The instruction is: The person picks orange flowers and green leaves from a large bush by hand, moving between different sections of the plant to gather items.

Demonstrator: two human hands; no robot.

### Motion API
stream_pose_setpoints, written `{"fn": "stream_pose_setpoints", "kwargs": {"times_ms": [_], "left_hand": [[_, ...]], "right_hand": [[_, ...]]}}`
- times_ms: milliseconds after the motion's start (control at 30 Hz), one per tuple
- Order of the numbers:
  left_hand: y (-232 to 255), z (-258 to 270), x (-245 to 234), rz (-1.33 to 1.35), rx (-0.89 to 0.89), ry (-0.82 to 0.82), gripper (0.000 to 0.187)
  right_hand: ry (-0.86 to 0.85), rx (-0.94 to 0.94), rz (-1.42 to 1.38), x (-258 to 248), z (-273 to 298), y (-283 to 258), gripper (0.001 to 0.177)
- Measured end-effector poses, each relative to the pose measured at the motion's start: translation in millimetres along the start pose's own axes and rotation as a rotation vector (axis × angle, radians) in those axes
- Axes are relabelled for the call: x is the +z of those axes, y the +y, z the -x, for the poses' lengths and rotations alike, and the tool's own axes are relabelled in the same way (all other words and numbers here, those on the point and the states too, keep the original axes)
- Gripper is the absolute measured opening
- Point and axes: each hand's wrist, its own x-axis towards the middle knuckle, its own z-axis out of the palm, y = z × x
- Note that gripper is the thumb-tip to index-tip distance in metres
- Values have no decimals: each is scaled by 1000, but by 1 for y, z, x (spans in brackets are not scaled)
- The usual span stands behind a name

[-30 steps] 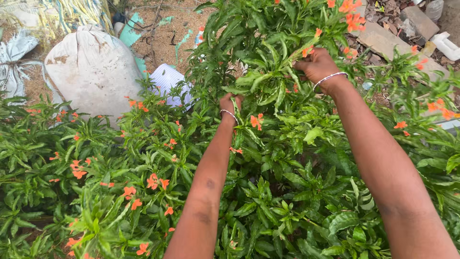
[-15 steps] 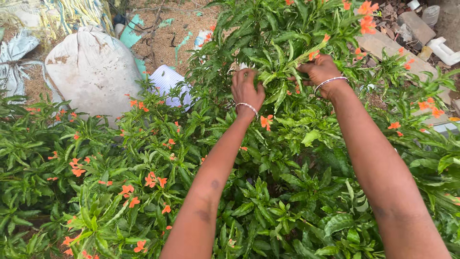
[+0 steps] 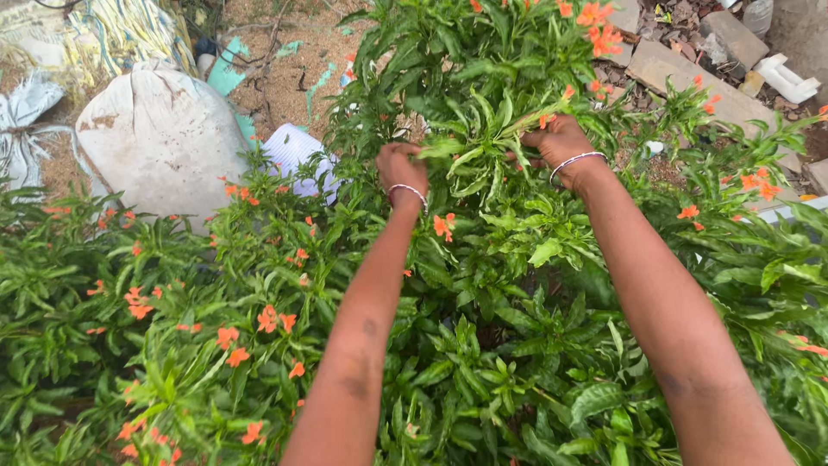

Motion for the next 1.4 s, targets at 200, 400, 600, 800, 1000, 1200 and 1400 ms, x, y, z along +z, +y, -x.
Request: {"fn": "stream_pose_setpoints", "kwargs": {"times_ms": [200, 400, 600, 800, 1000, 1200, 1400], "left_hand": [[-38, -14, -79, 9, -90, 202, 19], [-11, 20, -138, 80, 333, 48, 7], [45, 54, -118, 93, 354, -396, 48], [21, 33, -138, -22, 255, 22, 75], [-72, -20, -108, 279, 73, -314, 38], [-124, -24, -127, 610, -136, -184, 38], [-119, -16, -138, 763, -154, -211, 37]], "right_hand": [[27, 5, -21, 11, 9, 17, 18], [16, 25, -46, 45, 4, 28, 16], [15, -38, 59, 110, 4, 3, 18], [-49, -268, 734, 180, 16, -30, 28], [-27, -434, 32, 220, 20, -4, 24], [359, -173, -69, 235, 5, 105, 20], [216, -327, 174, 230, -14, 146, 22]]}}
